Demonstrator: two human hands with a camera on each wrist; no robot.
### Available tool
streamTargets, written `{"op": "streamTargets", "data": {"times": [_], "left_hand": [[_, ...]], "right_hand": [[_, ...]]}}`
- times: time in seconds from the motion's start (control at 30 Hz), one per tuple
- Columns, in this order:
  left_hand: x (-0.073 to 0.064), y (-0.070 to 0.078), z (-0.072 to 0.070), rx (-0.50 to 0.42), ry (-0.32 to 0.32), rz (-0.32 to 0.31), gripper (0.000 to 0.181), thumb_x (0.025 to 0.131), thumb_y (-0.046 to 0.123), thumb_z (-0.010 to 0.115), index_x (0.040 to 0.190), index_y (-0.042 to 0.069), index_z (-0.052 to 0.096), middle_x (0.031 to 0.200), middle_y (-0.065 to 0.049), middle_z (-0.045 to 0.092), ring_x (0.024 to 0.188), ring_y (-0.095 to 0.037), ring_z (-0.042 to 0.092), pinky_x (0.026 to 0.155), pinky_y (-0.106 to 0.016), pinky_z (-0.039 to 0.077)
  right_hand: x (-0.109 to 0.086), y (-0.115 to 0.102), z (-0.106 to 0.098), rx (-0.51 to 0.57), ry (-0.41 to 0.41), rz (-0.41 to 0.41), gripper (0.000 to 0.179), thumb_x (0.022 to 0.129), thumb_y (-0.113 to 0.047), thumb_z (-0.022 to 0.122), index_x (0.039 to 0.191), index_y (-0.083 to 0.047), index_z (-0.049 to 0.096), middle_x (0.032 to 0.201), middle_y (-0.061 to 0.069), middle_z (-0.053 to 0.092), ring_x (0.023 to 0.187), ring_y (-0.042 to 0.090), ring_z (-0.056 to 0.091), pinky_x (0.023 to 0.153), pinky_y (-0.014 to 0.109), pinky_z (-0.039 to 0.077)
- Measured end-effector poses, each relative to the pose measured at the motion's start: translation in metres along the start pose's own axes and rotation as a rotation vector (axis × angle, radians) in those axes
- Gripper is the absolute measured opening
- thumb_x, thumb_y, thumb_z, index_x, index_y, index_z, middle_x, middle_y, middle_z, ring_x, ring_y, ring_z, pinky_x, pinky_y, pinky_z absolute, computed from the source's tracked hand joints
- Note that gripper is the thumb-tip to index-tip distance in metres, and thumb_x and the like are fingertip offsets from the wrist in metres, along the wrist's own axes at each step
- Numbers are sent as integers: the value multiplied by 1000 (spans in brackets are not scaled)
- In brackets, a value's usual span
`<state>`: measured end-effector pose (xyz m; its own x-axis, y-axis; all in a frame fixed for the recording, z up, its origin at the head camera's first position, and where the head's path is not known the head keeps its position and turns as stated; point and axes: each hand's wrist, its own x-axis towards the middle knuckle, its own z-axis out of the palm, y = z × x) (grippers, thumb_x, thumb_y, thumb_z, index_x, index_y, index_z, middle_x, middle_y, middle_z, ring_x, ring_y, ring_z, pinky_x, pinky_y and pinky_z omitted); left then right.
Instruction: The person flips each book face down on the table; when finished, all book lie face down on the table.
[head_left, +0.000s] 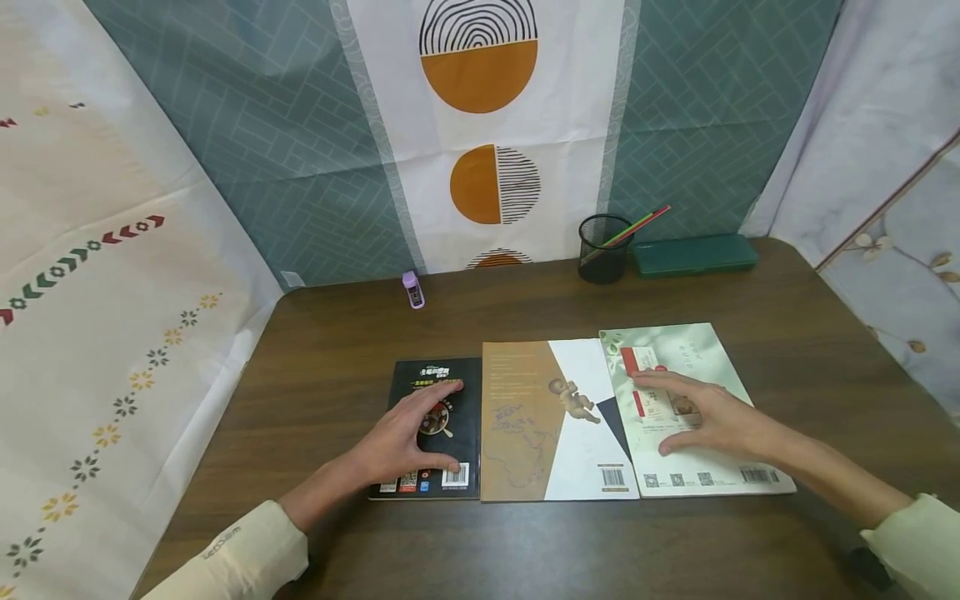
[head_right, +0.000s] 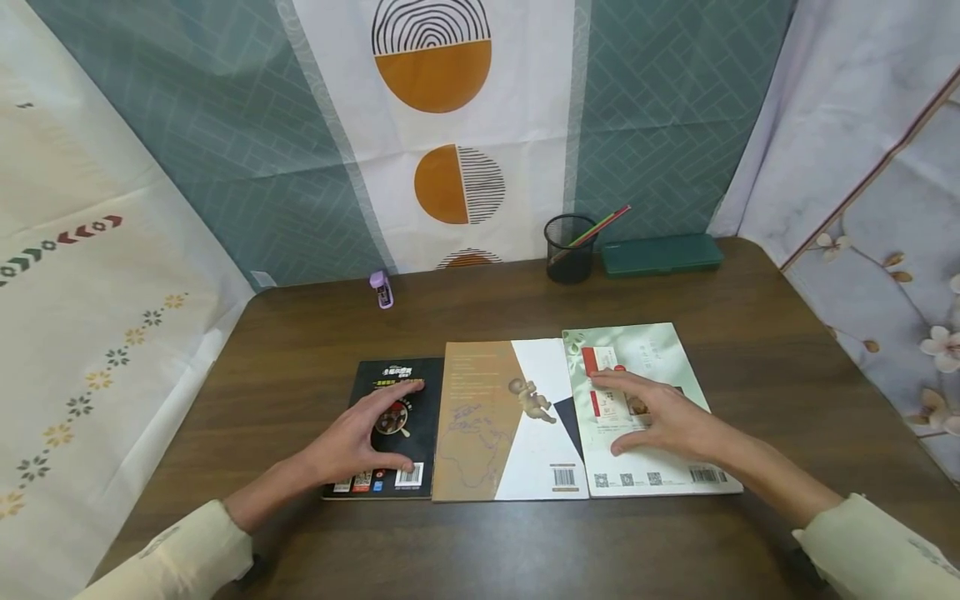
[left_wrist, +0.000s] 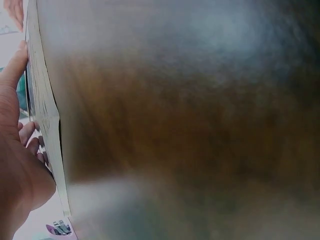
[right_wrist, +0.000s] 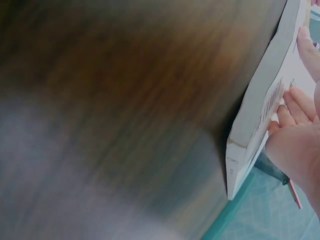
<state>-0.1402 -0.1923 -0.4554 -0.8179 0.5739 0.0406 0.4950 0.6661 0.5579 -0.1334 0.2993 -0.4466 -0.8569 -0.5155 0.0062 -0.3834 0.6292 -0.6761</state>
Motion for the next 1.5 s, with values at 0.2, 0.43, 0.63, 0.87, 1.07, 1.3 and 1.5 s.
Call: {"op": "streamTargets", "data": {"times": [0.2, 0.43, 0.63, 0.87, 1.07, 1.3, 1.5], "left_hand": [[1, 0, 2, -2, 10, 6, 114, 75, 59, 93, 166, 24, 36, 170, -1, 38, 155, -30, 36, 121, -67, 29], [1, 0, 2, -7, 3, -16, 114, 75, 61, 92, 166, 24, 36, 170, 0, 38, 155, -30, 36, 121, -66, 29], [0, 1, 3, -9, 12, -5, 113, 75, 60, 92, 166, 24, 36, 170, -4, 38, 154, -34, 36, 119, -69, 30], [-1, 3, 1, -21, 6, -15, 111, 76, 58, 92, 166, 24, 37, 170, -4, 38, 154, -35, 36, 119, -69, 30], [-1, 2, 2, -13, 4, -15, 110, 77, 60, 90, 166, 24, 37, 169, -5, 38, 154, -35, 36, 119, -70, 30], [-1, 2, 2, -24, 3, -16, 111, 77, 59, 91, 166, 24, 36, 170, -4, 38, 154, -35, 36, 120, -69, 30], [0, 0, 4, -17, 8, -21, 111, 77, 60, 91, 167, 25, 35, 170, -1, 37, 155, -33, 36, 120, -68, 30]], "right_hand": [[-1, -2, 0, -15, -3, 34, 101, 75, -50, 93, 161, -20, 49, 166, 17, 42, 152, 49, 34, 107, 33, 49], [1, -2, 1, 3, -8, 39, 102, 76, -50, 93, 161, -18, 47, 167, 16, 41, 154, 50, 30, 105, 34, 52], [0, -3, 2, 9, -12, 46, 101, 76, -47, 94, 161, -18, 47, 167, 17, 40, 154, 49, 29, 106, 36, 52], [0, -4, 2, -16, -5, 50, 100, 75, -47, 94, 160, -20, 49, 166, 16, 42, 153, 48, 32, 111, 44, 45], [0, -3, 2, -17, 6, 41, 100, 74, -49, 94, 159, -20, 50, 164, 15, 45, 153, 47, 34, 110, 23, 37], [0, -1, 3, -5, 11, 26, 100, 75, -50, 93, 160, -21, 50, 164, 13, 45, 153, 47, 33, 106, 12, 32], [-2, -2, 2, -17, 19, 29, 99, 75, -53, 92, 159, -22, 50, 162, 14, 47, 151, 46, 36, 108, 20, 36]]}}
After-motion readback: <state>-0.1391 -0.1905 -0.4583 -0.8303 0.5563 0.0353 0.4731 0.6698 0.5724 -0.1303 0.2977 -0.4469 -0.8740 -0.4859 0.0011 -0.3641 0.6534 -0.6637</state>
